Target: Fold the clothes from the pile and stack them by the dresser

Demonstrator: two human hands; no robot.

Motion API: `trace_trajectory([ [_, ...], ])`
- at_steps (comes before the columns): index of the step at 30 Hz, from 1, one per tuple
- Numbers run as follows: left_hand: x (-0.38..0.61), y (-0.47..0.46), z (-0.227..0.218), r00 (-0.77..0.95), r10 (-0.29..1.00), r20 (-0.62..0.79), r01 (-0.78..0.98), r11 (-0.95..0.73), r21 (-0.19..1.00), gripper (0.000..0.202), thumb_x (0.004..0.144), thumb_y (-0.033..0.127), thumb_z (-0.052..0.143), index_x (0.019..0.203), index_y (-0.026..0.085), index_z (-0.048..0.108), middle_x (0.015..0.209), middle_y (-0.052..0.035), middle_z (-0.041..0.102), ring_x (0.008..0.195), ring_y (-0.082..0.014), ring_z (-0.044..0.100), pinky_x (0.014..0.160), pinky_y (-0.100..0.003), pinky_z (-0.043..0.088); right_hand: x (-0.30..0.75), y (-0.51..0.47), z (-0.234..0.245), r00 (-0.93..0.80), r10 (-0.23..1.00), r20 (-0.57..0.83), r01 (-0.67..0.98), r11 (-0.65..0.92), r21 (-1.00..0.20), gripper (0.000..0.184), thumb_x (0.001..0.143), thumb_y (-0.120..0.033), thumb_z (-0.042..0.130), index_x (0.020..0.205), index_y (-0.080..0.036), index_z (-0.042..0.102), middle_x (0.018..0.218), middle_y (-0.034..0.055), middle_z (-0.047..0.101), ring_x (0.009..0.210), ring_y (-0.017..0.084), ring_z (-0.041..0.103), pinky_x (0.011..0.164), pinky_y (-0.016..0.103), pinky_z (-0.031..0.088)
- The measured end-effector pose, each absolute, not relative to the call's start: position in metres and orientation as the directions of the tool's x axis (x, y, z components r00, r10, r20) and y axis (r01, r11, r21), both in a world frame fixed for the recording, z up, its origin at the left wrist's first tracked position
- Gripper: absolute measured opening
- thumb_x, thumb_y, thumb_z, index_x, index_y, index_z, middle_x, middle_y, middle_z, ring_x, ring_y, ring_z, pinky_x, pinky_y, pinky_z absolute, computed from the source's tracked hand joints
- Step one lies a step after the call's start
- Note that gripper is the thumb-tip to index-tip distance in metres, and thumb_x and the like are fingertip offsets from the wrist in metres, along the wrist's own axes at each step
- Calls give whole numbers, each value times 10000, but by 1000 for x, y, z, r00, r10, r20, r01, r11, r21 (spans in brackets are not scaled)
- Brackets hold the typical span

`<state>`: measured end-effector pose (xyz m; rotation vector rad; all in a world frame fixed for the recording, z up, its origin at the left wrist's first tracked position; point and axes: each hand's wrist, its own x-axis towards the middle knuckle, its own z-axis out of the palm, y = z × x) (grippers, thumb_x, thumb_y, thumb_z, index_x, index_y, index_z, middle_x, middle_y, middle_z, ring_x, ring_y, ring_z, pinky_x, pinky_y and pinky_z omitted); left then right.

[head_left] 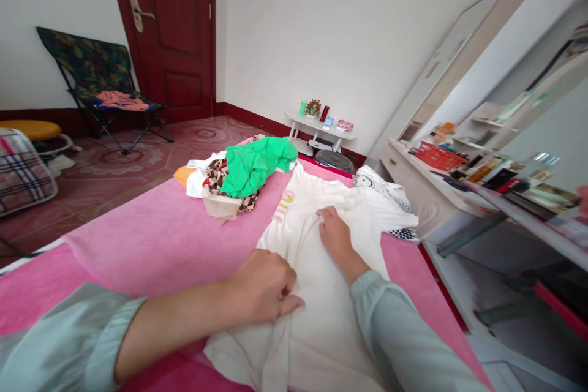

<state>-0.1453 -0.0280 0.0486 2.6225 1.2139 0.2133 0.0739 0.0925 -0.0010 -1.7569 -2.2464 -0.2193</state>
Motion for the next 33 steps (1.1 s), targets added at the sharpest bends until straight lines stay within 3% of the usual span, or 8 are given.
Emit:
trace_trajectory([
  [3, -126, -46, 57, 587, 804, -96, 807, -572, 150, 427, 757, 536, 571, 789, 134, 711, 779, -148, 701, 751, -329, 666, 683, -427, 515, 79, 109, -3, -172, 939, 297, 984, 176, 11, 332, 859, -113, 423, 1136, -245, 550, 1169, 34, 532, 871, 146, 596, 690, 243, 407],
  [5, -118, -49, 60, 559, 811, -169, 829, -551, 98, 386, 772, 441, 570, 849, 92, 716, 833, -194, 700, 790, -356, 667, 690, -451, 521, 80, 115, -4, -160, 946, 281, 987, 157, 33, 303, 877, -132, 414, 1116, -246, 560, 1152, 38, 540, 852, 145, 596, 662, 247, 394],
  [9, -111, -48, 68, 560, 778, -286, 825, -557, 100, 240, 763, 217, 541, 858, 87, 718, 880, -206, 697, 820, -339, 672, 705, -435, 533, 80, 123, -5, -158, 949, 273, 987, 155, 33, 257, 900, -151, 399, 1044, -240, 593, 1060, 35, 579, 838, 148, 594, 637, 248, 371],
  [16, -114, -41, 81, 571, 810, -133, 815, -539, 213, 273, 750, 298, 506, 799, 138, 722, 777, -147, 704, 776, -302, 684, 682, -378, 541, 92, 129, -3, -99, 948, 304, 995, 105, -1, 225, 890, -146, 419, 1013, -228, 589, 1054, 29, 580, 844, 146, 597, 669, 249, 374],
  [19, -111, -39, 78, 573, 805, -152, 813, -536, 228, 273, 732, 305, 512, 779, 144, 727, 761, -142, 707, 756, -301, 685, 653, -370, 540, 98, 132, -7, -75, 950, 302, 997, 79, -2, 230, 881, -146, 436, 1030, -224, 593, 1044, 40, 580, 801, 150, 599, 657, 255, 373],
  [23, -110, -36, 69, 574, 798, -183, 814, -534, 228, 257, 717, 288, 517, 739, 141, 727, 748, -148, 708, 757, -309, 685, 654, -377, 533, 100, 139, -9, -57, 948, 314, 998, 60, -1, 178, 873, -151, 441, 896, -186, 614, 935, 48, 591, 775, 153, 589, 650, 254, 366],
  [29, -112, -32, 62, 613, 780, -128, 773, -558, 300, 207, 723, 295, 544, 717, 196, 725, 707, -88, 714, 705, -270, 684, 589, -319, 499, 107, 148, -2, -1, 916, 402, 1000, 12, -26, 186, 887, -194, 408, 979, -175, 568, 1009, 57, 574, 858, 160, 575, 707, 256, 373],
  [33, -118, -29, 56, 675, 724, -140, 715, -596, 367, 262, 777, 406, 563, 719, 202, 716, 705, -83, 713, 709, -285, 682, 592, -329, 487, 115, 150, -7, 54, 922, 382, 998, -46, -31, 156, 850, -195, 453, 901, -177, 599, 911, 58, 588, 785, 177, 589, 646, 272, 369],
])
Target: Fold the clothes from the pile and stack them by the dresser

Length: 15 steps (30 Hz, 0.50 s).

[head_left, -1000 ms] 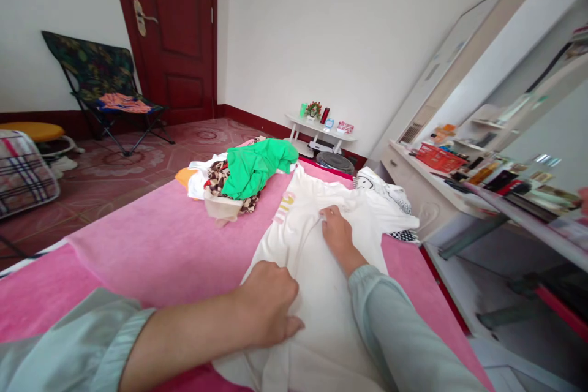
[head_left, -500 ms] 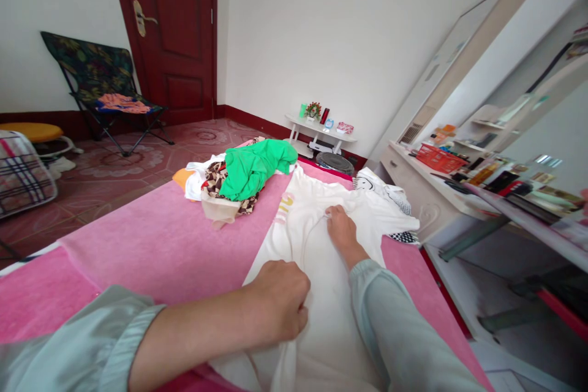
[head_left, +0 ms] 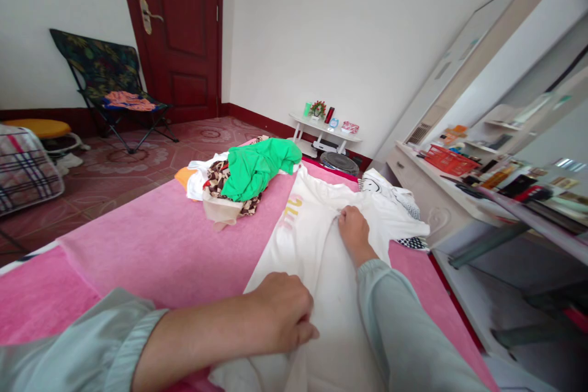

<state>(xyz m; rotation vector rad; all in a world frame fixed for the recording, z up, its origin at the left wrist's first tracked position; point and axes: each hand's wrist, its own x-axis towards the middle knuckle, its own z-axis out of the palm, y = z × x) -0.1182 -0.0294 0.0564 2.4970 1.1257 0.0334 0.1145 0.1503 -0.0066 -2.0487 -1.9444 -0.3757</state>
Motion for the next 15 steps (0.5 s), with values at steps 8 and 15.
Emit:
trace_trajectory([
  [8, -159, 20, 35, 520, 834, 182, 745, -548, 382, 269, 870, 295, 473, 1078, 209, 620, 1100, -72, 643, 1017, -238, 606, 867, -359, 475, 92, 151, 2, 17, 863, 504, 1000, -2, -30, 266, 828, -165, 454, 1041, -199, 609, 1120, 100, 582, 1012, 245, 546, 793, 340, 403],
  [15, -185, 58, 1, 606, 776, 172, 714, -627, 313, 380, 823, 198, 515, 1202, 216, 534, 1349, -52, 488, 1247, -222, 427, 1057, -361, 336, 96, 162, -18, -114, 985, 133, 993, 117, -12, 494, 967, -404, 256, 1417, -219, 344, 1499, 83, 323, 1369, 236, 275, 1071, 470, 253],
])
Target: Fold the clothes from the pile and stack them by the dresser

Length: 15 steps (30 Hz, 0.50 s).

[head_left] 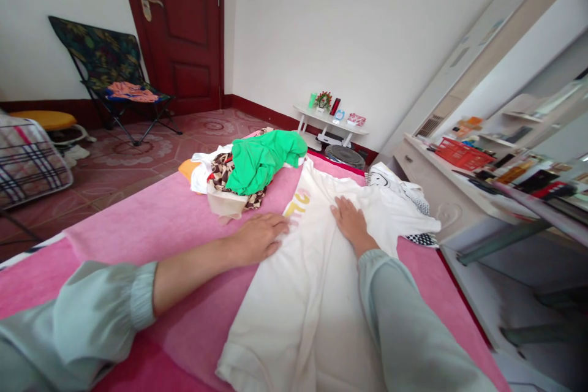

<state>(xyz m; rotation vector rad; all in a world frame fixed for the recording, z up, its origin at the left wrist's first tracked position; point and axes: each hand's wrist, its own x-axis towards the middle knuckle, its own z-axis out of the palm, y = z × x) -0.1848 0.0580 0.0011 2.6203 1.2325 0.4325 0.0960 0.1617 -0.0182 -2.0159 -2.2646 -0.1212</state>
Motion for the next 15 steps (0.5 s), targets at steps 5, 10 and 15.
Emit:
trace_trajectory([
  [5, -188, 32, 11, 663, 725, 185, 659, -683, 315, 321, 799, 133, 521, 1094, 234, 596, 1281, -63, 504, 1205, -234, 444, 1021, -369, 359, 95, 164, -15, -28, 997, 70, 1000, 28, 7, 516, 955, -380, 302, 1421, -161, 337, 1516, 141, 266, 1382, 288, 249, 1060, 537, 251],
  [10, -202, -13, 32, 803, 586, 106, 467, -731, 497, 252, 796, 102, 538, 983, 244, 628, 995, -17, 597, 917, -149, 576, 843, -230, 431, 73, 102, 11, -435, 862, 261, 866, 480, -142, 478, 773, -46, 402, 1225, -146, 522, 1367, 133, 449, 1253, 216, 425, 1061, 396, 314],
  [15, -225, -47, 45, 820, 572, 1, 449, -646, 617, 219, 768, 333, 686, 960, 246, 627, 936, -1, 620, 868, -160, 587, 833, -233, 418, 65, 7, 34, -889, 412, 200, 368, 902, -226, 442, 756, -52, 428, 1156, -213, 529, 1196, 77, 551, 1099, 193, 497, 951, 372, 400],
])
